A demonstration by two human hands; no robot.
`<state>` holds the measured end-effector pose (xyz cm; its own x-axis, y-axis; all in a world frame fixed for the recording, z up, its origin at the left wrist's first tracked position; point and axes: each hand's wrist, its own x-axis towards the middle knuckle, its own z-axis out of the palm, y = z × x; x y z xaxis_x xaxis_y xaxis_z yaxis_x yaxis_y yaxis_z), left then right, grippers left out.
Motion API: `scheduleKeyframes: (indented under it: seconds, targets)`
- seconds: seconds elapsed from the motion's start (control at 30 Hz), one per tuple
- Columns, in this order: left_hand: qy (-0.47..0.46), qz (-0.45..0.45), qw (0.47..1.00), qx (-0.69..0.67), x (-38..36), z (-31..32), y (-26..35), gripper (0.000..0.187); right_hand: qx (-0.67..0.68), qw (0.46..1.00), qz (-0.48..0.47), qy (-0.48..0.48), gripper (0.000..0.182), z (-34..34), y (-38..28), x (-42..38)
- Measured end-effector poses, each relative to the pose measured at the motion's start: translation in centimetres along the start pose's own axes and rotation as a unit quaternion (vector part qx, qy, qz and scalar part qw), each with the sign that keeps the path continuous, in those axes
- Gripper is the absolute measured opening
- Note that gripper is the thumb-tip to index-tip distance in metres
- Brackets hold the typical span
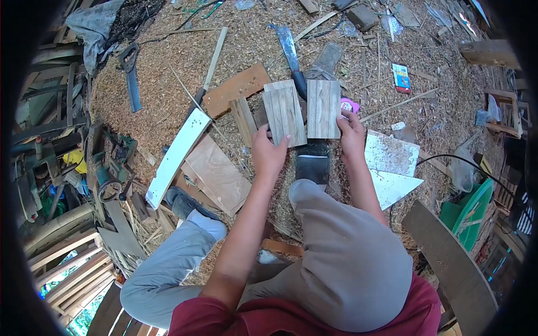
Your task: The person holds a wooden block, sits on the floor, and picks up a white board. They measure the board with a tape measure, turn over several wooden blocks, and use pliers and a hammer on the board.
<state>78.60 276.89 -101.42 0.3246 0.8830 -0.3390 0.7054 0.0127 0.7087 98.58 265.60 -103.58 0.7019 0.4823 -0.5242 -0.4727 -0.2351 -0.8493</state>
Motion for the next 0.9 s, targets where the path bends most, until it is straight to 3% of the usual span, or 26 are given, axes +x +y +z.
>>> scheduleKeyframes:
  seconds: [0.07, 0.13, 0.23, 0.3, 0.4, 0.77, 0.9]
  targets:
    - [-0.039, -0.062, 0.988, -0.134, 0.2, -0.5, -0.9, 0.044, -0.001, 1.0, 0.008, 0.006, 0.036, 0.2, 0.1, -0.2]
    - [-0.064, -0.126, 0.943, -0.302, 0.4, -2.0, -1.1, 0.043, 0.017, 1.0, 0.011, 0.0, 0.036, 0.2, 0.3, -0.1]
    - [-0.052, -0.095, 0.947, -0.301, 0.6, -5.9, -2.5, 0.045, 0.016, 1.0, 0.013, -0.004, 0.036, 0.0, -0.1, 0.0]
    - [-0.014, -0.12, 0.939, -0.322, 0.2, -8.8, -2.7, 0.045, 0.011, 1.0, 0.015, -0.004, 0.036, 0.0, -0.8, -0.2]
    - [-0.009, -0.12, 0.924, -0.363, 0.9, -11.3, -8.2, 0.041, 0.007, 1.0, 0.013, -0.004, 0.035, 0.2, -1.2, -0.4]
    - [0.006, -0.178, 0.908, -0.38, 1.0, -8.2, -9.1, 0.035, 0.011, 0.999, 0.012, -0.031, 0.035, 2.4, 0.1, -0.6]
    - [0.003, -0.169, 0.916, -0.365, 1.7, -6.9, -9.0, 0.036, -0.019, 0.992, 0.018, -0.123, 0.035, 5.8, -0.9, -2.1]
